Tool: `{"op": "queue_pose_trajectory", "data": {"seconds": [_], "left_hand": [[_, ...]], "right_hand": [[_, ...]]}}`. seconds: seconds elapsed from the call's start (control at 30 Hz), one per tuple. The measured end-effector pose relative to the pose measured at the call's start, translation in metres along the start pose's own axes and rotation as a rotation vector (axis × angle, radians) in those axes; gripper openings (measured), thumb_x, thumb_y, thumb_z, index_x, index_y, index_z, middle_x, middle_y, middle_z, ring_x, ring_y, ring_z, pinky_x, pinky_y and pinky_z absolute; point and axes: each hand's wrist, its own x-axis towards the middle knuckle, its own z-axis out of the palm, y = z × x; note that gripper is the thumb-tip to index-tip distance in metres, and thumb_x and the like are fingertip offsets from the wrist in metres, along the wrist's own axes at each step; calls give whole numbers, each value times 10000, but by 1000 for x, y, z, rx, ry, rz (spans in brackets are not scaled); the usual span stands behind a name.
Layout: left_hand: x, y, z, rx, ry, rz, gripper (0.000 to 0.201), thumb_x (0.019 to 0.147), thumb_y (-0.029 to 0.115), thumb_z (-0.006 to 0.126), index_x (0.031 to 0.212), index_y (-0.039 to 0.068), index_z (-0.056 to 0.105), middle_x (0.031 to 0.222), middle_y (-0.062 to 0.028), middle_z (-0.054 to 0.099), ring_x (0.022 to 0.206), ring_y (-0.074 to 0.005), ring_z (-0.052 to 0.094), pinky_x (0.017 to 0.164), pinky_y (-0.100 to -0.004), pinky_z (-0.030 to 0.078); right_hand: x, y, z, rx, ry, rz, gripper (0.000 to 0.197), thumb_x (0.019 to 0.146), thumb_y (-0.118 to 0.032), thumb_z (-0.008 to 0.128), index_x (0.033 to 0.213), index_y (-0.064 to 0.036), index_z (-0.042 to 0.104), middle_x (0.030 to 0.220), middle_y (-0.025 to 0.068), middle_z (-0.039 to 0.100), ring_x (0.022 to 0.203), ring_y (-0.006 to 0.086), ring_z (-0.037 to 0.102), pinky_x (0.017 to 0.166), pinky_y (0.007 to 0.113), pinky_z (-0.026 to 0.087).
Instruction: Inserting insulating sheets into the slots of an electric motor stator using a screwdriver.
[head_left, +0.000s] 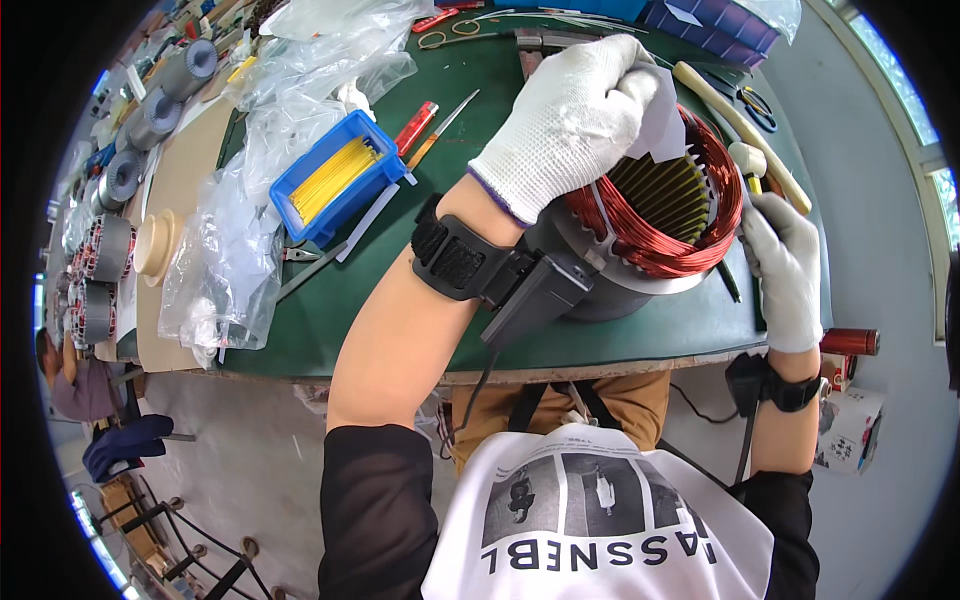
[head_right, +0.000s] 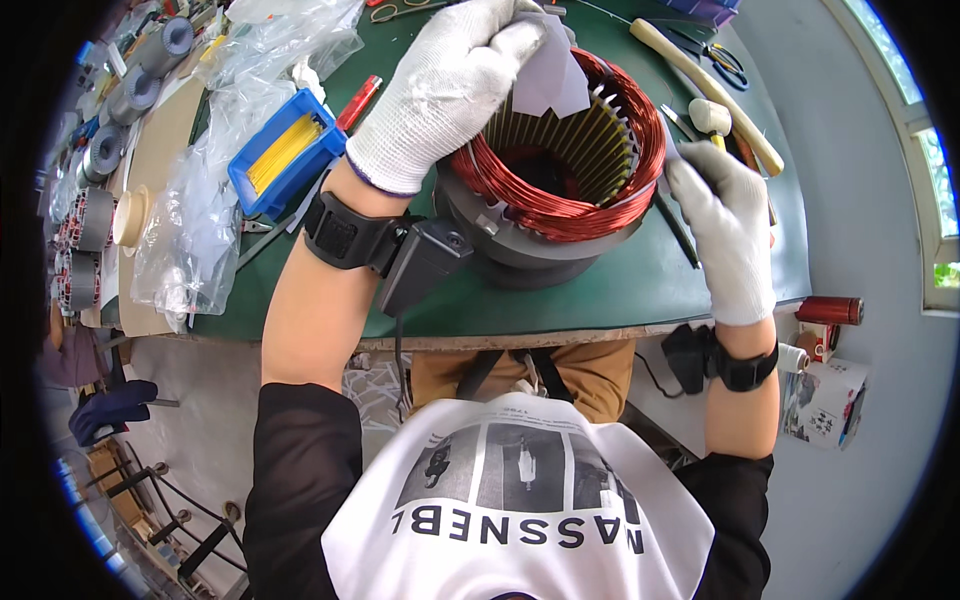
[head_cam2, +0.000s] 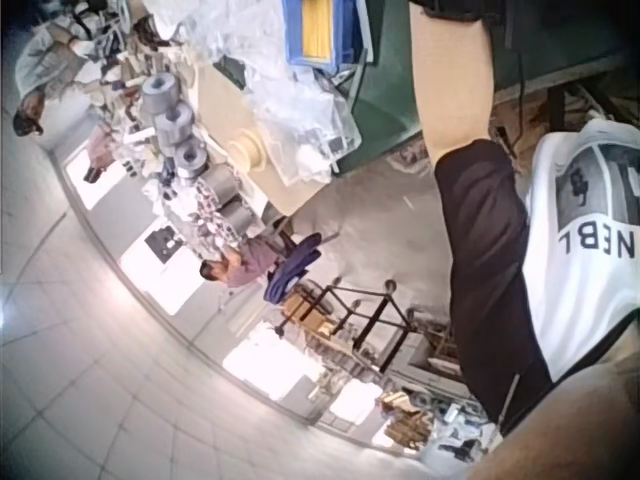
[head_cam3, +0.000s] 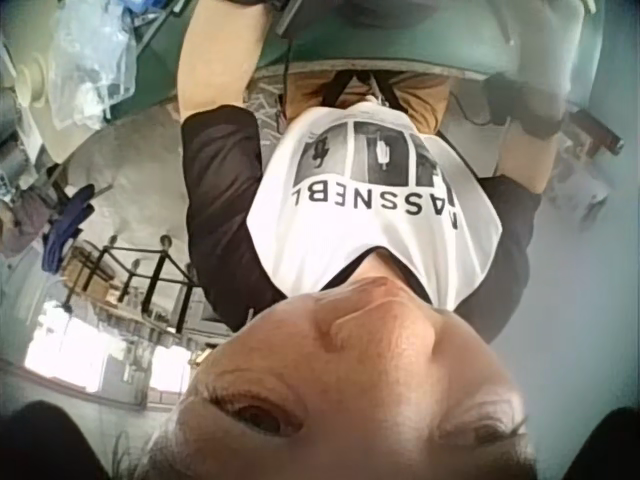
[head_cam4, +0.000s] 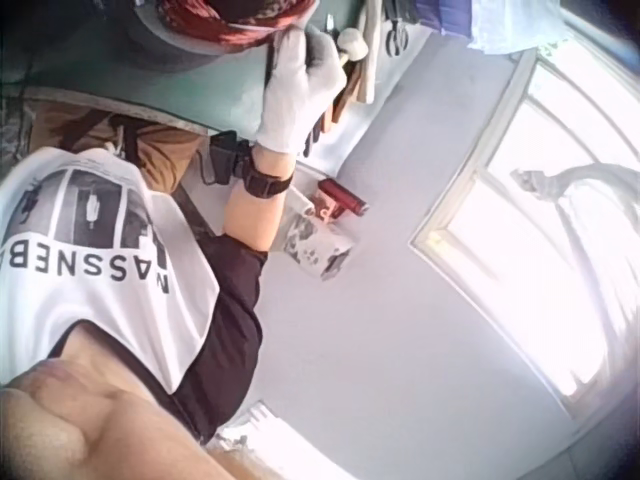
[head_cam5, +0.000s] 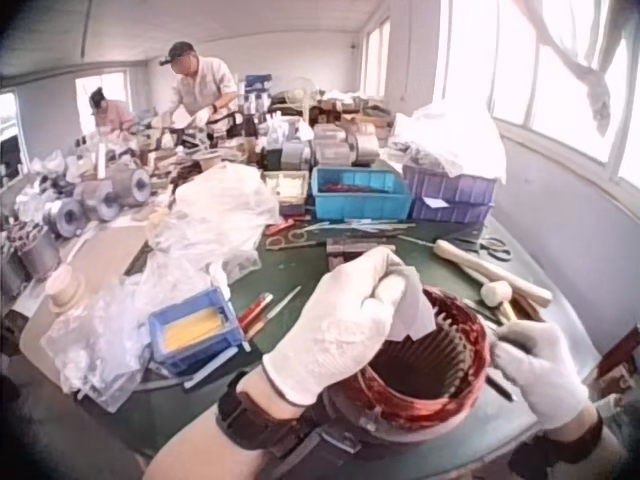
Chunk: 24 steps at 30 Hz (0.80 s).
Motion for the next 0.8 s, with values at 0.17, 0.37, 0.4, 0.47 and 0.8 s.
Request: {"op": "queue_pose_trajectory", "data": {"seconds": [0.17, 0.37, 0.4, 0.47, 0.8], "left_hand": [[0, 3, -2, -44, -25, -36, 225, 902, 194, 495, 949, 18, 626, 872, -226, 647, 868, -385, 629, 779, -421, 496], [-3, 2, -1, 1, -15, -37, 229, 902, 200, 494, 929, 16, 628, 848, -217, 653, 856, -381, 635, 775, -431, 500], [-3, 4, 0, -3, -16, -30, 231, 903, 199, 489, 924, 15, 628, 839, -212, 655, 852, -380, 637, 773, -434, 502], [-1, 6, -2, -17, -21, -52, 228, 903, 196, 484, 915, 18, 625, 829, -214, 653, 837, -385, 636, 764, -442, 503], [-2, 2, 0, -21, -1, -29, 211, 886, 196, 488, 868, 28, 615, 825, -229, 639, 828, -408, 619, 746, -467, 495]], "right_hand": [[0, 10, 13, -32, 163, -128, 227, 906, -141, 530, 861, 69, 603, 661, -37, 490, 603, 33, 401, 532, 214, 315], [6, 0, 2, -79, 44, -4, 203, 897, -137, 547, 918, 47, 631, 644, -13, 495, 561, 43, 415, 505, 221, 328], [4, 2, -4, -177, -19, 38, 206, 888, -134, 557, 942, 49, 635, 666, 28, 535, 593, 62, 465, 550, 230, 385], [14, -2, 2, -153, -22, -11, 210, 891, -139, 555, 941, 49, 635, 665, 29, 534, 592, 64, 467, 552, 231, 389], [14, 3, -4, -282, -86, -106, 186, 891, -100, 540, 928, 67, 614, 701, 50, 567, 664, 114, 523, 656, 260, 447]]}}
